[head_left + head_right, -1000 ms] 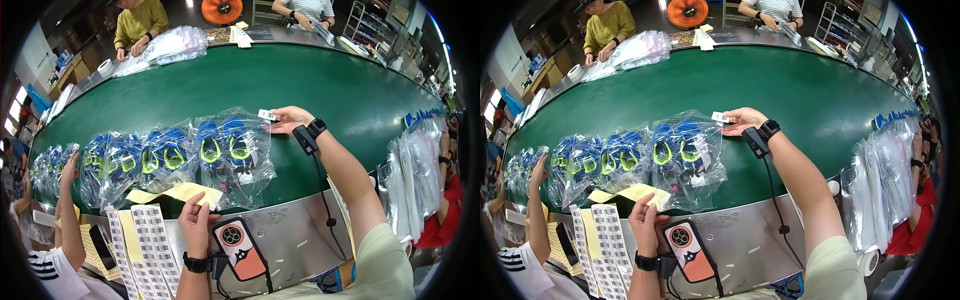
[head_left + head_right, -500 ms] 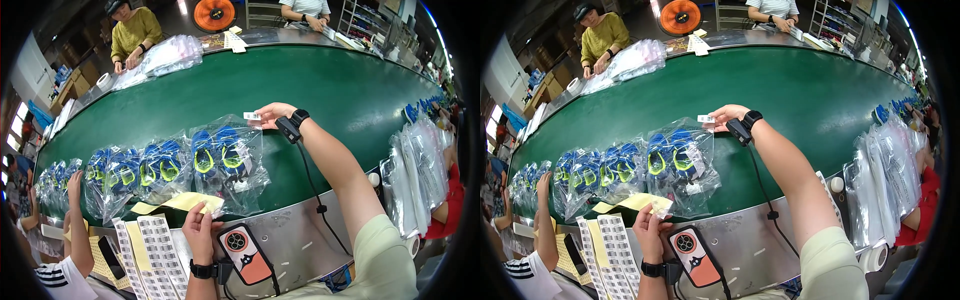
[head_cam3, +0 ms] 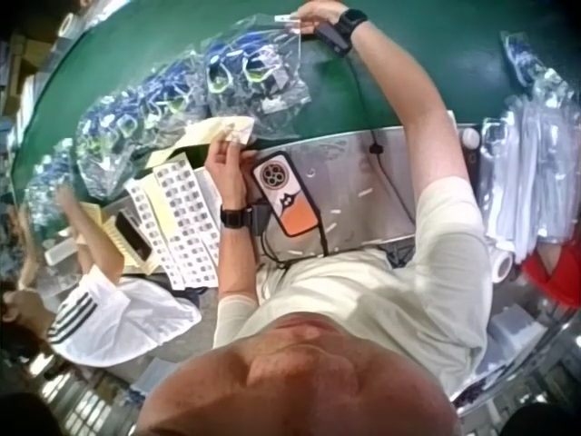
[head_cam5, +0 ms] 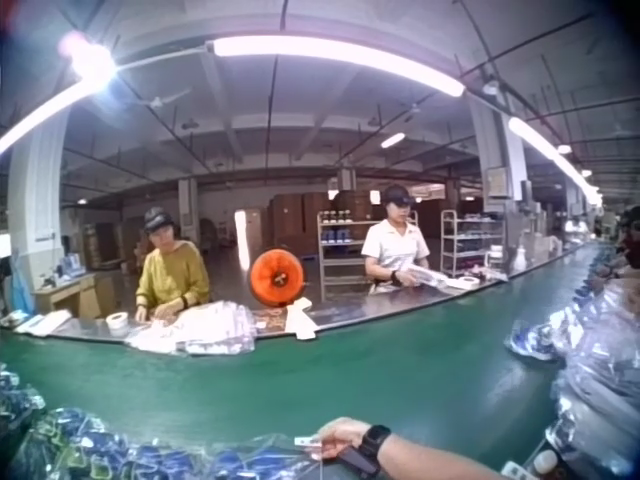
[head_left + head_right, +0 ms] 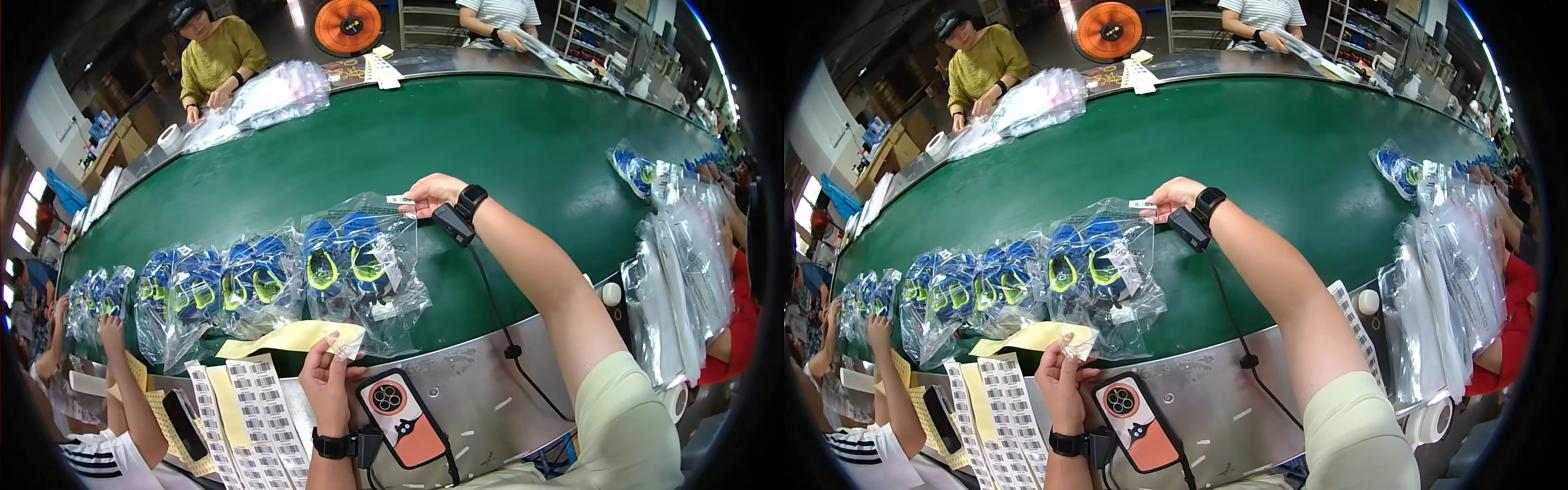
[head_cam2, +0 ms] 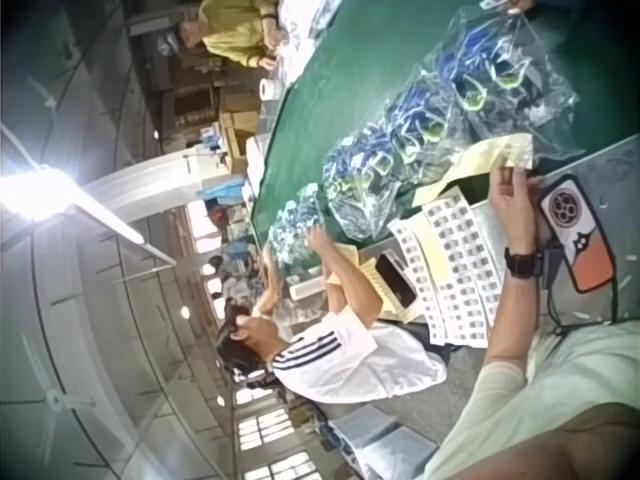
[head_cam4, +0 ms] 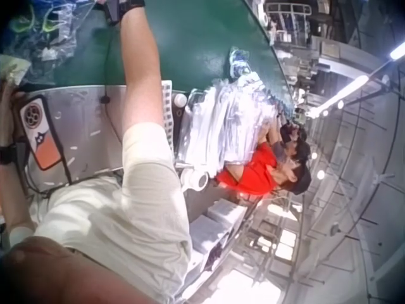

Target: Apply labels to bagged shoes on an assembly line.

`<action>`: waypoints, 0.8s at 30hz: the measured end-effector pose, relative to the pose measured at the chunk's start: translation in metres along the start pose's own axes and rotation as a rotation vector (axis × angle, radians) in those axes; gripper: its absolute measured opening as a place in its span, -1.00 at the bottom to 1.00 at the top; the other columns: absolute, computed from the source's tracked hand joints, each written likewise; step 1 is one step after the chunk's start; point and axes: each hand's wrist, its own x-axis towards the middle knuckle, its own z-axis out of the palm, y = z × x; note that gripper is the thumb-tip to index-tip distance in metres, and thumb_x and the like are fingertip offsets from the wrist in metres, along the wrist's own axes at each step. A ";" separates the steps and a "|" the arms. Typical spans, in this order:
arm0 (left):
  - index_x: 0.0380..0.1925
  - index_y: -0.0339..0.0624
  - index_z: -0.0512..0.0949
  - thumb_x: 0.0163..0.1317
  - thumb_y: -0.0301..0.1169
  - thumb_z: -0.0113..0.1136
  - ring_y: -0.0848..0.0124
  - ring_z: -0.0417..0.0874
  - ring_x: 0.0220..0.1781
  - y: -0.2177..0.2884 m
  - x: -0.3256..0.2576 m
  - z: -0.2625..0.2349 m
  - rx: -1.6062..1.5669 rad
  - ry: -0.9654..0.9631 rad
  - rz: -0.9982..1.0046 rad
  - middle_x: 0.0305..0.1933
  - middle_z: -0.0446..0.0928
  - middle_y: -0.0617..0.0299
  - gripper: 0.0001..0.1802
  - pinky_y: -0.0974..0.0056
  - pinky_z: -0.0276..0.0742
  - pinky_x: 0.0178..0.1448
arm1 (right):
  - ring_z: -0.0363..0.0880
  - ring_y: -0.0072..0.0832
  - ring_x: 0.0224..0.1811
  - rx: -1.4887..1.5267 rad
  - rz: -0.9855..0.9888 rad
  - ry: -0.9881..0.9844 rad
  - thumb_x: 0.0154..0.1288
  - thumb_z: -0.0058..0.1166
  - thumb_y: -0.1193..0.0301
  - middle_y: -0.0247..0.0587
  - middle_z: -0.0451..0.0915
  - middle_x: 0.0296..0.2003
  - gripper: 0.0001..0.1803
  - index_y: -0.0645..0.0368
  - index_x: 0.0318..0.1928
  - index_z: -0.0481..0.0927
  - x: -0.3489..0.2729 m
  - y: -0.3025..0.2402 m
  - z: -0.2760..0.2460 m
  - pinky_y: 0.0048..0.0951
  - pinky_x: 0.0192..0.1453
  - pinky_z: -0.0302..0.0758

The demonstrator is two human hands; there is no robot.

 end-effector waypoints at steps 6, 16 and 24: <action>0.09 -0.38 0.40 0.34 -0.51 0.03 0.38 0.69 -0.22 0.001 0.012 0.005 0.007 -0.009 0.004 -0.17 0.61 0.08 -0.66 0.41 0.69 -0.32 | 0.69 -0.32 -0.38 -0.199 -0.224 0.250 0.16 0.15 0.65 0.01 0.62 -0.29 -0.37 0.29 0.23 0.20 -0.021 0.002 0.021 -0.30 -0.29 0.66; 0.12 -0.22 0.44 0.36 -0.38 0.10 0.56 0.64 -0.35 -0.003 -0.007 -0.022 -0.040 -0.022 0.012 -0.23 0.62 0.21 -0.64 0.49 0.54 -0.38 | 0.44 -0.32 0.14 0.319 -0.365 0.104 0.38 0.02 0.35 -0.06 0.45 0.06 -0.53 0.18 0.24 0.30 -0.212 0.073 0.037 -0.34 0.21 0.46; -0.03 -0.20 0.50 0.39 -0.14 0.05 0.63 0.58 -0.37 0.001 -0.026 -0.032 -0.067 0.044 0.078 -0.41 0.55 0.36 -0.63 0.49 0.51 -0.37 | 0.52 -0.28 -0.12 0.445 -0.428 -0.052 0.35 -0.06 0.48 -0.03 0.59 -0.22 -0.87 0.30 -0.23 0.50 -0.223 0.160 0.017 -0.27 0.07 0.46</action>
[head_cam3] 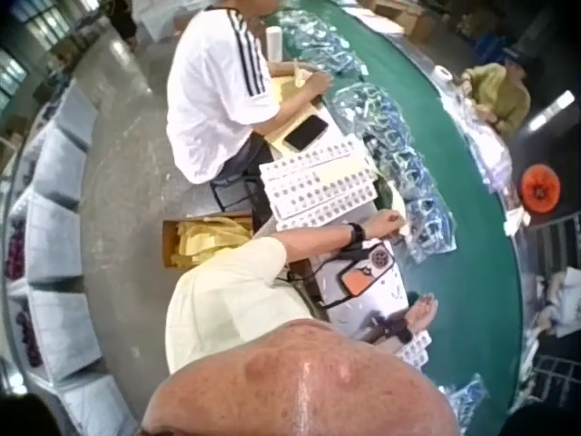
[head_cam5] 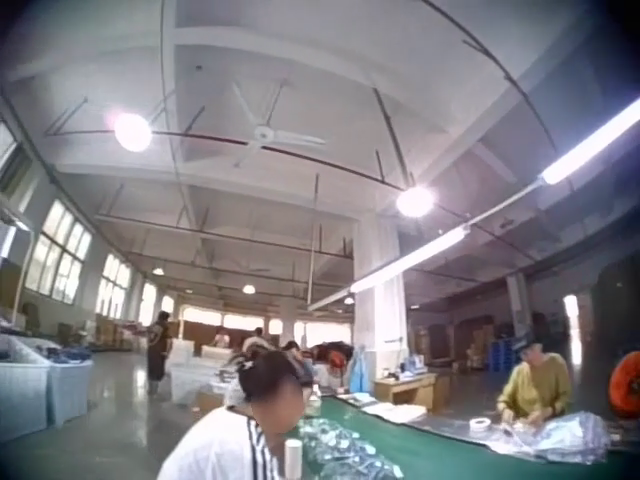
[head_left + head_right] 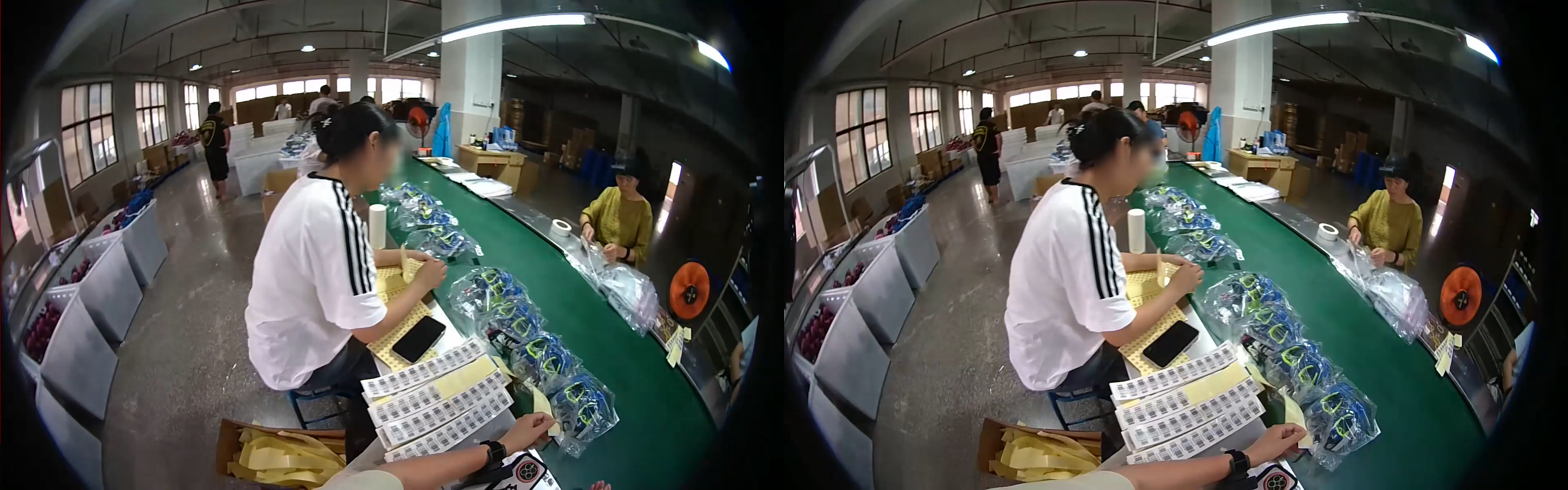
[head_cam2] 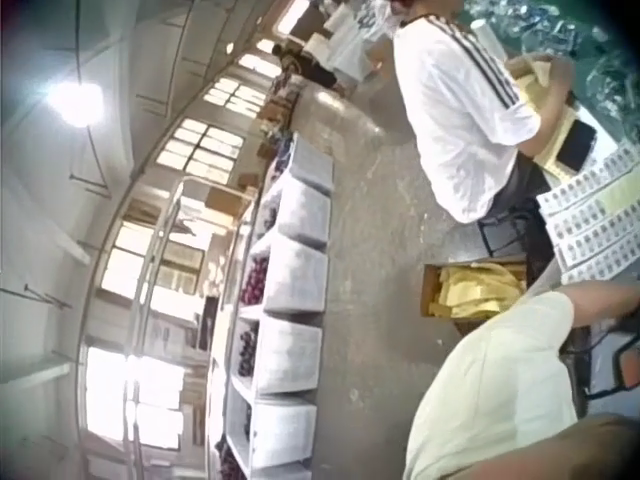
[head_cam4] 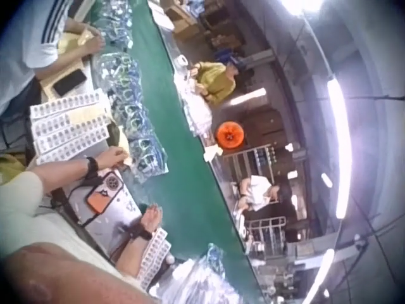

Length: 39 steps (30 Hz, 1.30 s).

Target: Apply labels to bagged shoes on an assembly line.

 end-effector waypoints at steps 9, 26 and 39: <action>-0.17 -0.24 0.54 0.35 -0.35 0.11 0.69 0.43 -0.36 0.126 -0.137 -0.014 0.115 -0.171 0.258 -0.39 0.46 0.42 -0.81 0.50 0.42 -0.32 | 0.51 -0.22 -0.15 -0.008 -0.219 0.144 0.34 -0.10 0.49 -0.01 0.56 -0.24 -0.79 0.39 -0.15 0.53 0.026 0.002 -0.021 -0.24 0.05 0.46; -0.54 -0.26 0.46 0.34 -0.22 -0.03 0.55 0.43 -0.60 0.232 -0.261 -0.132 0.298 0.110 0.365 -0.61 0.40 0.25 -0.63 0.48 0.24 -0.52 | 0.46 -0.31 0.08 -0.178 -0.129 -0.061 0.41 -0.02 0.45 -0.05 0.50 -0.03 -0.74 0.34 0.02 0.42 0.039 -0.006 -0.046 -0.32 0.28 0.39; -0.26 -0.28 0.65 0.09 -0.45 0.09 0.00 0.67 -0.13 -0.132 -0.505 -0.345 1.045 0.501 -1.197 -0.22 0.63 -0.16 -0.75 0.07 0.59 -0.04 | 0.43 -0.24 0.18 -0.479 -0.093 -0.016 0.48 -0.17 0.47 0.09 0.44 0.09 -0.66 0.46 0.13 0.34 0.088 -0.032 -0.078 -0.28 0.39 0.33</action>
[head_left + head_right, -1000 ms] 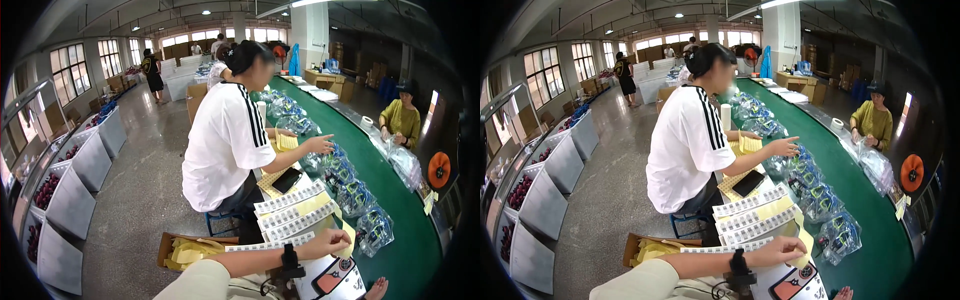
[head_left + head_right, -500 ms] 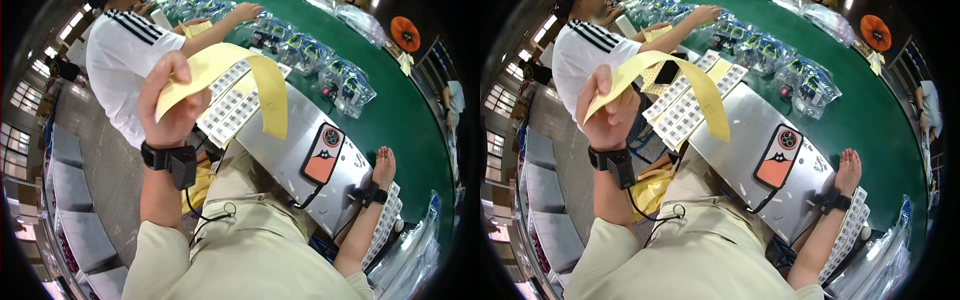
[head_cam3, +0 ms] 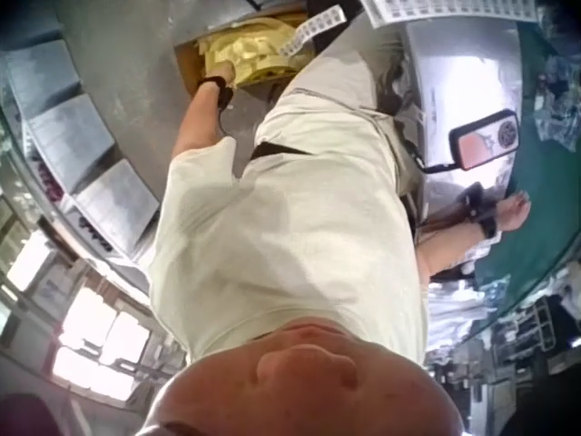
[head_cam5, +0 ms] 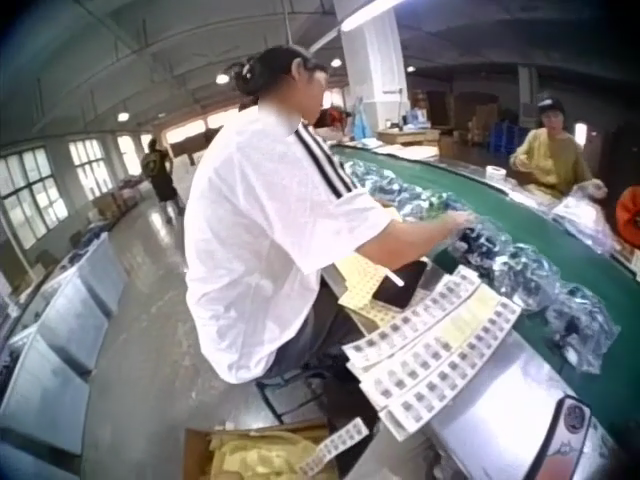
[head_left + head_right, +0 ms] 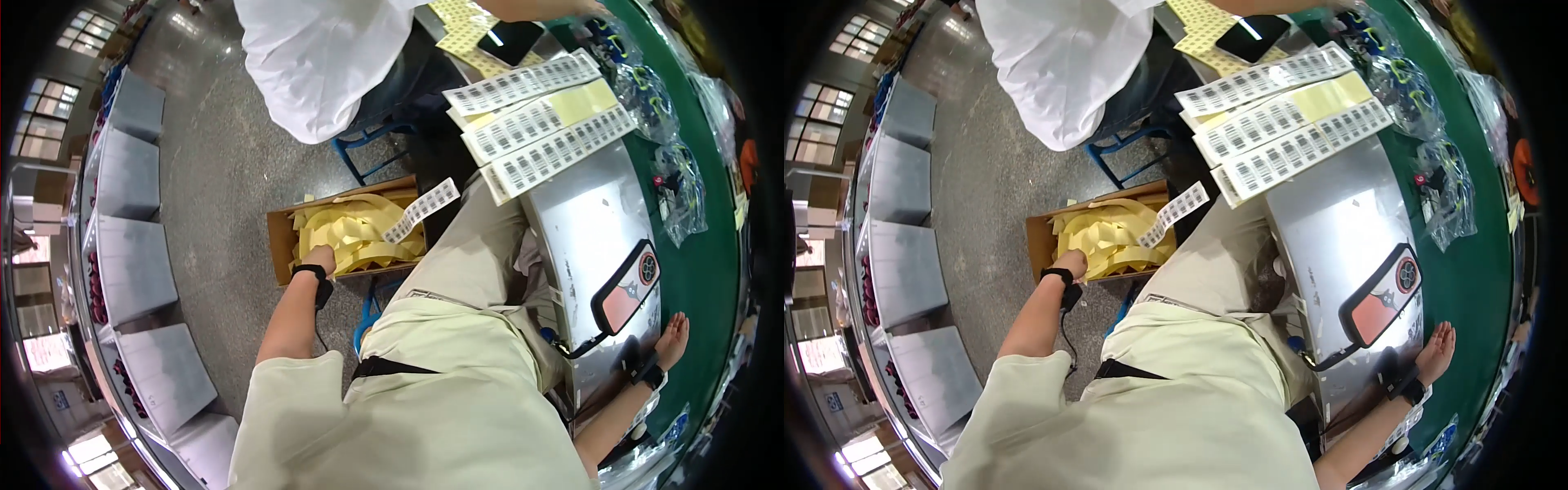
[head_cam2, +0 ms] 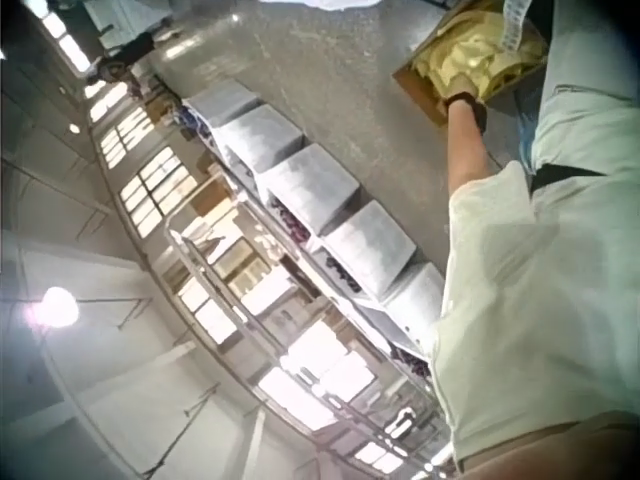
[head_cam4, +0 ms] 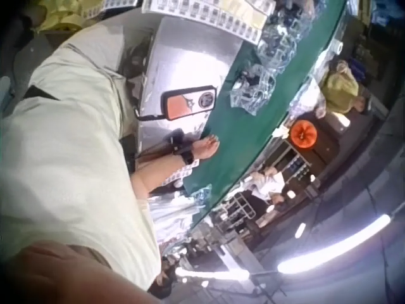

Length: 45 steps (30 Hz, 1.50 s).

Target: Apply labels to bagged shoes on an assembly line.

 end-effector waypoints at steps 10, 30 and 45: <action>0.15 -0.13 0.45 0.07 -0.27 0.29 0.13 0.36 0.32 0.105 0.066 0.006 0.062 0.450 0.527 0.32 0.30 -0.07 -0.41 0.03 0.36 0.29 | 0.52 -0.34 0.11 -0.352 0.040 0.235 0.42 -0.09 0.47 -0.08 0.53 0.05 -0.64 0.34 0.17 0.38 0.030 -0.027 -0.022 -0.46 0.16 0.47; -0.11 -0.40 0.56 0.27 -0.40 0.21 0.53 0.59 -0.13 0.146 -0.142 -0.232 -0.781 -0.048 0.849 -0.14 0.63 0.20 -0.72 0.36 0.52 -0.05 | 0.61 -0.41 -0.16 -0.258 -0.206 0.160 0.32 0.02 0.58 -0.08 0.61 -0.15 -0.83 0.33 -0.10 0.52 -0.025 0.001 0.039 -0.47 -0.02 0.59; -0.38 -0.41 0.59 0.26 -0.28 0.16 0.31 0.52 -0.56 0.501 -0.155 -0.191 0.293 0.054 1.260 -0.62 0.51 0.07 -0.68 0.21 0.44 -0.38 | 0.53 -0.60 -0.35 0.011 -0.196 0.244 0.33 0.00 0.55 -0.32 0.52 -0.29 -0.87 0.27 -0.14 0.53 -0.094 -0.011 0.135 -0.56 -0.22 0.55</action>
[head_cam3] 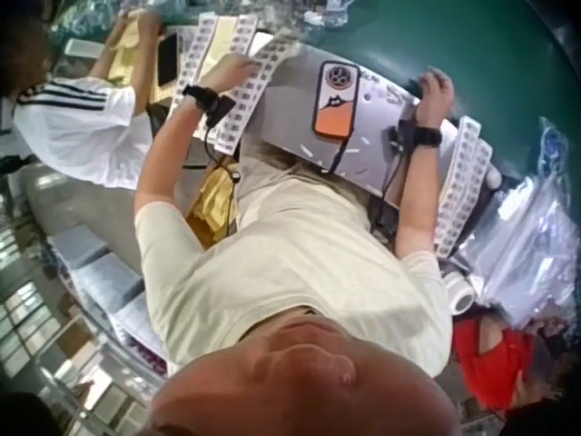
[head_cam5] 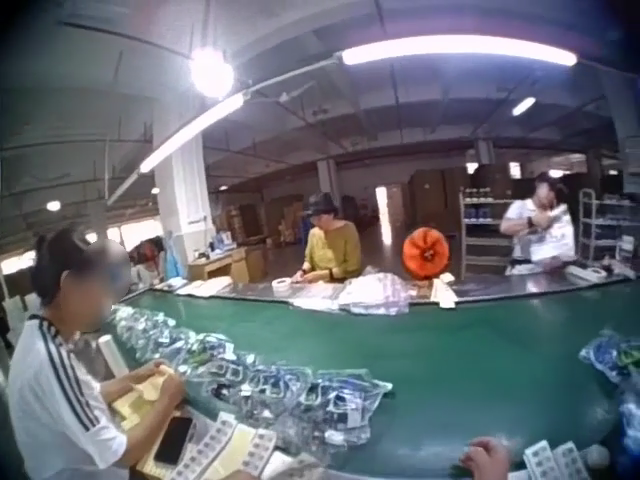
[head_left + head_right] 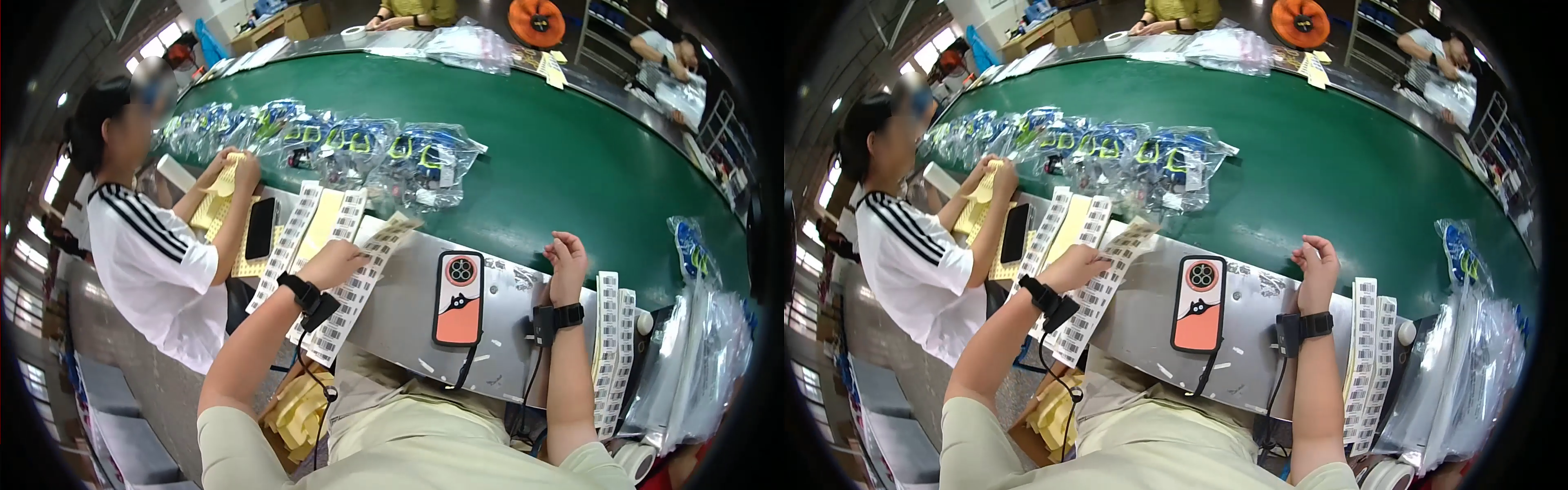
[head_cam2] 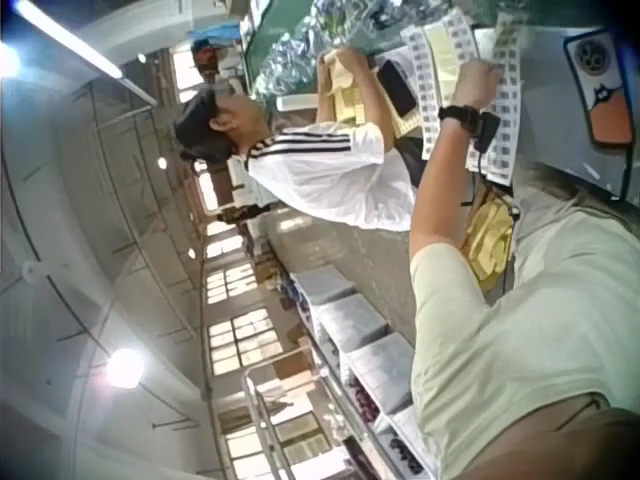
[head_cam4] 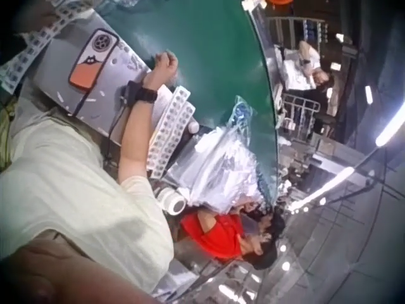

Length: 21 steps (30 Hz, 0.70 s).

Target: Apply labels to bagged shoes on an assembly line.

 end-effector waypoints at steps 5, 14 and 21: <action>-0.45 -0.30 0.56 0.26 -0.23 0.08 -0.12 0.58 -0.32 0.014 -0.010 0.005 0.380 0.145 -0.068 -0.44 0.58 -0.14 -0.68 -0.06 0.48 -0.21 | 0.54 -0.61 -0.37 -0.029 0.062 -0.041 0.33 0.00 0.52 -0.32 0.53 -0.33 -0.86 0.27 -0.14 0.53 0.002 -0.007 0.006 -0.57 -0.24 0.54; -0.36 -0.27 0.59 0.34 -0.27 -0.02 0.05 0.59 -0.45 0.024 -0.028 -0.023 0.361 0.190 0.055 -0.43 0.58 -0.08 -0.69 0.05 0.50 -0.29 | 0.54 -0.62 -0.41 -0.103 0.074 -0.067 0.31 0.01 0.50 -0.32 0.56 -0.35 -0.87 0.25 -0.17 0.55 0.002 -0.005 0.008 -0.61 -0.28 0.51; -0.37 -0.29 0.62 0.39 -0.20 0.05 0.68 0.44 -0.45 0.117 -0.034 -0.032 -0.612 -0.164 0.123 -0.46 0.53 0.41 -0.64 0.50 0.34 -0.38 | 0.56 -0.60 -0.31 -0.034 0.133 -0.181 0.36 0.03 0.42 -0.26 0.60 -0.24 -0.84 0.24 -0.15 0.54 -0.018 -0.036 0.033 -0.56 -0.22 0.52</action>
